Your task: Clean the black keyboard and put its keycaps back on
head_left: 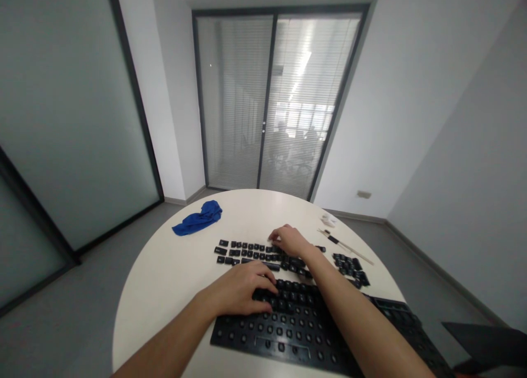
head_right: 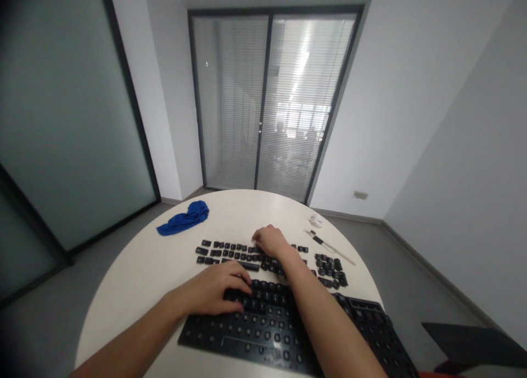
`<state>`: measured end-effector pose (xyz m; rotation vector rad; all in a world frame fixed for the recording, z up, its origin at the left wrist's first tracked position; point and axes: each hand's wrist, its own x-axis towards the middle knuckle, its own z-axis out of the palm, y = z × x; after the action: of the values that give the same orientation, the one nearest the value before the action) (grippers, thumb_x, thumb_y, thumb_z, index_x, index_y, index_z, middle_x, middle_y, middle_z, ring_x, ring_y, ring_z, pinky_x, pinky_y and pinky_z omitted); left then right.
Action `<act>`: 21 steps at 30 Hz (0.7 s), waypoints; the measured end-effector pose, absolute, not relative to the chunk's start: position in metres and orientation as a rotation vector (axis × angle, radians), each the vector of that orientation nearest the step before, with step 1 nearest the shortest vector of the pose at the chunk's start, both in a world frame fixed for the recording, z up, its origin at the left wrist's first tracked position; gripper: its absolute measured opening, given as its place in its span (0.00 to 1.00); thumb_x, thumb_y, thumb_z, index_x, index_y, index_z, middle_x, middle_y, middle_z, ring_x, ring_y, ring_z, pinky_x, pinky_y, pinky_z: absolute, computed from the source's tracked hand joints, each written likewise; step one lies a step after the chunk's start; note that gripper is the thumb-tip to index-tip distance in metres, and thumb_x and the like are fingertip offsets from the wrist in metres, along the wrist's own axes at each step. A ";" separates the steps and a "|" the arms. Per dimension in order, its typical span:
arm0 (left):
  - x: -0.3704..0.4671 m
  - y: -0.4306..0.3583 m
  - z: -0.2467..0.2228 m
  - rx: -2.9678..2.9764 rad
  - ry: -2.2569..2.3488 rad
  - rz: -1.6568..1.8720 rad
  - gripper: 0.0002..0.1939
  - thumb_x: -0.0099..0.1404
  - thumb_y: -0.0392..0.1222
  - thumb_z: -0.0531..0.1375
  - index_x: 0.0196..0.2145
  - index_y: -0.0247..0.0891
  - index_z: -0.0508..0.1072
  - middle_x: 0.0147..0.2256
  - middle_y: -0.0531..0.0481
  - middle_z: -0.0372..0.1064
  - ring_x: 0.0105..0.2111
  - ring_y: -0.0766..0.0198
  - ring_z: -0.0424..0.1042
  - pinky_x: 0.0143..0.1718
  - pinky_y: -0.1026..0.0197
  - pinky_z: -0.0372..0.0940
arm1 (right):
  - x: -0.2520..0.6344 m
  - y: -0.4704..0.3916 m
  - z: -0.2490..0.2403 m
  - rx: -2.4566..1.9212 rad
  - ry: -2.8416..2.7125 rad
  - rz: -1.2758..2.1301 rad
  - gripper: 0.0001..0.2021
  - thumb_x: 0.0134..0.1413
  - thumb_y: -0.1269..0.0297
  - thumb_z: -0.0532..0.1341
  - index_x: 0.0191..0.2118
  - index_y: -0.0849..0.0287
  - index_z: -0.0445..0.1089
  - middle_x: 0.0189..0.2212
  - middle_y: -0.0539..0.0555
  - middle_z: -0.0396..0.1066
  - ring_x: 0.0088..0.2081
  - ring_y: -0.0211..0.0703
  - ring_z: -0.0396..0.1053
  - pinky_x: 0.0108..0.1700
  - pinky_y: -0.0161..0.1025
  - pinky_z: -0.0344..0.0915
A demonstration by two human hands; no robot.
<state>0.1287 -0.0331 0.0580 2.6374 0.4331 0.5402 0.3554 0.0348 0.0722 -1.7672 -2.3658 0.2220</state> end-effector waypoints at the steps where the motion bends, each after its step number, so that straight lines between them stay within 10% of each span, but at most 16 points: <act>1: 0.129 -0.033 0.057 2.636 0.426 0.544 0.15 0.59 0.43 0.70 0.45 0.42 0.79 0.48 0.47 0.74 0.49 0.54 0.70 0.52 0.52 0.65 | 0.355 0.033 0.073 -1.750 -2.346 0.230 0.11 0.56 0.69 0.62 0.44 0.57 0.79 0.41 0.57 0.80 0.51 0.54 0.69 0.52 0.44 0.63; 12: 0.127 -0.035 0.060 2.635 0.457 0.540 0.16 0.58 0.42 0.70 0.45 0.44 0.79 0.48 0.48 0.73 0.49 0.55 0.70 0.53 0.52 0.64 | 0.369 -0.050 0.107 -1.492 -2.137 0.694 0.11 0.59 0.61 0.61 0.42 0.59 0.78 0.30 0.52 0.78 0.30 0.42 0.71 0.33 0.36 0.64; 21: 0.128 -0.034 0.057 2.616 0.467 0.542 0.18 0.56 0.41 0.71 0.45 0.44 0.78 0.47 0.48 0.73 0.47 0.56 0.70 0.51 0.52 0.65 | 0.379 -0.105 0.104 -1.426 -2.145 0.976 0.11 0.48 0.68 0.67 0.40 0.58 0.78 0.31 0.51 0.76 0.33 0.41 0.73 0.33 0.33 0.65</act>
<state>0.1278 -0.0341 0.0572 2.6158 0.4665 0.5422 0.3789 -0.1049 0.1035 -1.4256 -2.1447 0.9759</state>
